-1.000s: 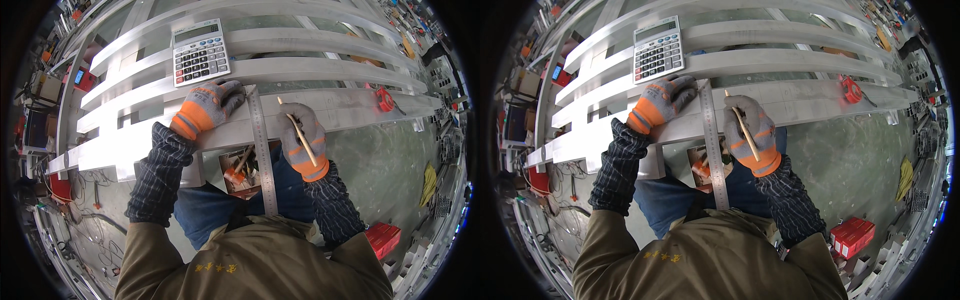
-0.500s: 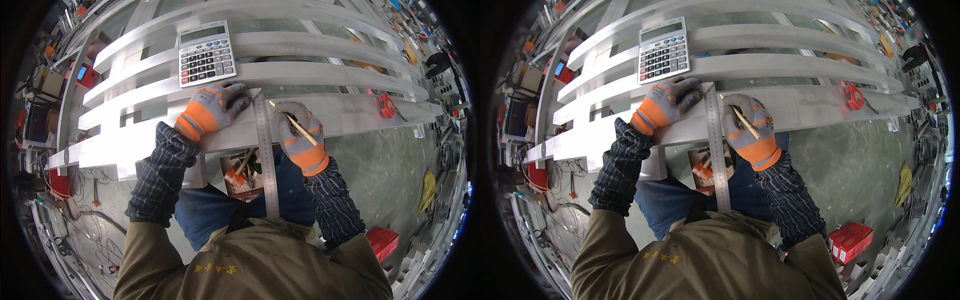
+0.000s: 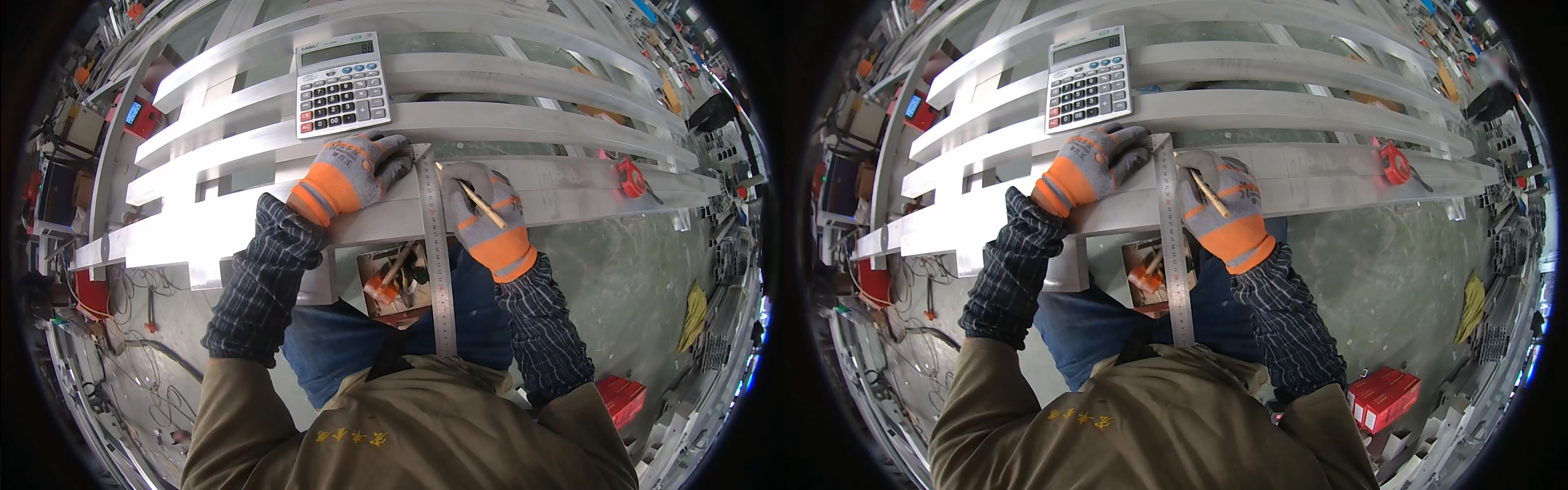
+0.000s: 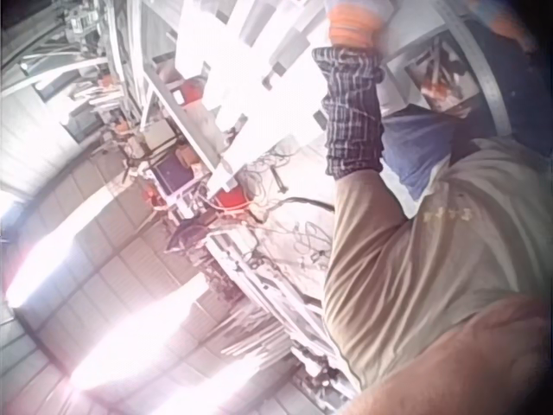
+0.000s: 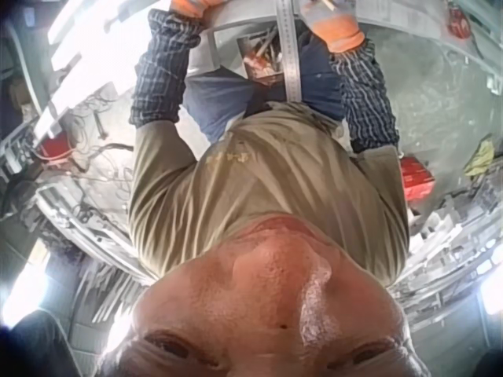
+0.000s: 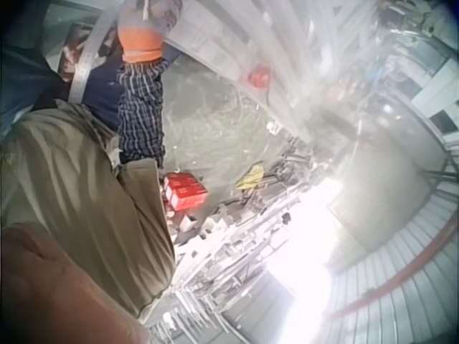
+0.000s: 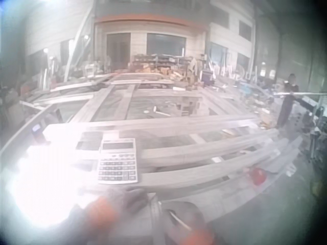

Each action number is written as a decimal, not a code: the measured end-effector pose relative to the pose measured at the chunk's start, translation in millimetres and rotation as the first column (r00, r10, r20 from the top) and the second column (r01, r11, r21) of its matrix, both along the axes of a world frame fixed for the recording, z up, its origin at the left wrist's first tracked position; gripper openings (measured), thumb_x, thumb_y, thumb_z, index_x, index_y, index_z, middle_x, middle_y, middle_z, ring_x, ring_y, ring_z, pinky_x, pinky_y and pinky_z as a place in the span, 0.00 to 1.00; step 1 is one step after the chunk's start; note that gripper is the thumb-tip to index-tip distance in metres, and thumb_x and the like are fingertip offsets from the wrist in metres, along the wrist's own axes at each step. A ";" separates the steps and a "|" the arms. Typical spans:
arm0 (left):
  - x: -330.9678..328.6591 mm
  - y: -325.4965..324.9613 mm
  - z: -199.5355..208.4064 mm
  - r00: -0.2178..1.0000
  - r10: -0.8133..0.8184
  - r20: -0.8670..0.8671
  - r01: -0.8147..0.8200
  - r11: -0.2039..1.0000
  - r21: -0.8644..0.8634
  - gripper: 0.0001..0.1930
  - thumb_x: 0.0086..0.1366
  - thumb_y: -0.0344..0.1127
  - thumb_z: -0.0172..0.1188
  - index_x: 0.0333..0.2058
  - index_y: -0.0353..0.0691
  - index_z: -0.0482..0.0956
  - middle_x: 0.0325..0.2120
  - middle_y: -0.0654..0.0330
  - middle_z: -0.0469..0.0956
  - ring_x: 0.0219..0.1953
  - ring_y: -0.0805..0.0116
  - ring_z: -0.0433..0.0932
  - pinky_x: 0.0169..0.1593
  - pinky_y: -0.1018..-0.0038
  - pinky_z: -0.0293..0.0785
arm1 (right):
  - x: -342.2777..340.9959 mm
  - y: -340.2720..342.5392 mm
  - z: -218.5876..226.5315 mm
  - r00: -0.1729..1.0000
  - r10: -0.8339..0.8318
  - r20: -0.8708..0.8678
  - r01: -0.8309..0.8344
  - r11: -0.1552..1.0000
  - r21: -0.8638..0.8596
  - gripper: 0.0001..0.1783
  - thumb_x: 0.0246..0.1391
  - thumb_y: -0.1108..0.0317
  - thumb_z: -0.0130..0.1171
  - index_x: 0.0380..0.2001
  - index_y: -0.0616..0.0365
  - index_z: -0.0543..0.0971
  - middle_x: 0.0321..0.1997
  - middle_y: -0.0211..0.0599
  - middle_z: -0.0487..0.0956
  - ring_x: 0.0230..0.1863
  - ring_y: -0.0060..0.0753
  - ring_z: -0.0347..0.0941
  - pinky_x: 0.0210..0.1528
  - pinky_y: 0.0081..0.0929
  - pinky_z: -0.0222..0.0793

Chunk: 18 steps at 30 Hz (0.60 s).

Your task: The person uses a calculator, tape measure, and pencil to measure and mark multiple aluminum bars. They then use a metal ruler to draw straight lines across the bars at marked intervals.

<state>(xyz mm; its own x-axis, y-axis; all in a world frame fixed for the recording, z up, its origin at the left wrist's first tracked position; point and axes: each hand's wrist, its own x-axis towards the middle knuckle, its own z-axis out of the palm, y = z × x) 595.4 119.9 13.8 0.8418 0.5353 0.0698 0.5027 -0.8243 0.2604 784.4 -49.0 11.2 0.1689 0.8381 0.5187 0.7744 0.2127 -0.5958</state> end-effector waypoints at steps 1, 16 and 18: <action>0.5 -0.6 0.9 1.000 0.003 0.003 -0.003 1.000 -0.009 0.24 0.69 0.43 0.60 0.61 0.41 0.77 0.39 0.44 0.84 0.39 0.48 0.83 0.47 0.60 0.81 | -0.4 -0.3 -0.1 1.000 -0.004 -0.006 0.004 1.000 -0.007 0.08 0.59 0.77 0.60 0.42 0.60 0.80 0.41 0.44 0.84 0.39 0.47 0.81 0.44 0.37 0.78; 3.5 -3.2 12.2 0.998 0.035 -0.057 -0.038 0.998 -0.053 0.27 0.73 0.56 0.52 0.60 0.44 0.78 0.45 0.45 0.84 0.47 0.46 0.83 0.54 0.59 0.79 | -14.6 -85.4 34.2 0.982 0.061 -0.180 -0.122 0.928 -0.351 0.10 0.55 0.75 0.60 0.42 0.61 0.79 0.36 0.45 0.82 0.35 0.48 0.81 0.38 0.36 0.77; 3.3 -3.8 11.3 0.999 0.023 -0.042 -0.025 0.998 -0.060 0.27 0.73 0.56 0.52 0.60 0.44 0.78 0.45 0.45 0.84 0.47 0.45 0.83 0.54 0.59 0.79 | -23.6 -100.9 35.1 0.935 -0.062 -0.350 -0.060 0.943 -0.327 0.12 0.60 0.75 0.58 0.47 0.61 0.79 0.41 0.47 0.83 0.37 0.46 0.82 0.41 0.35 0.78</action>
<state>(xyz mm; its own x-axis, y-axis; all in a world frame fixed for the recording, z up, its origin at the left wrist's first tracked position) 598.7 116.1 25.1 0.8301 0.5576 0.0022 0.5334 -0.7952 0.2883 760.8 -149.9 46.3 0.2890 0.9495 0.1223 0.5026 -0.0418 -0.8635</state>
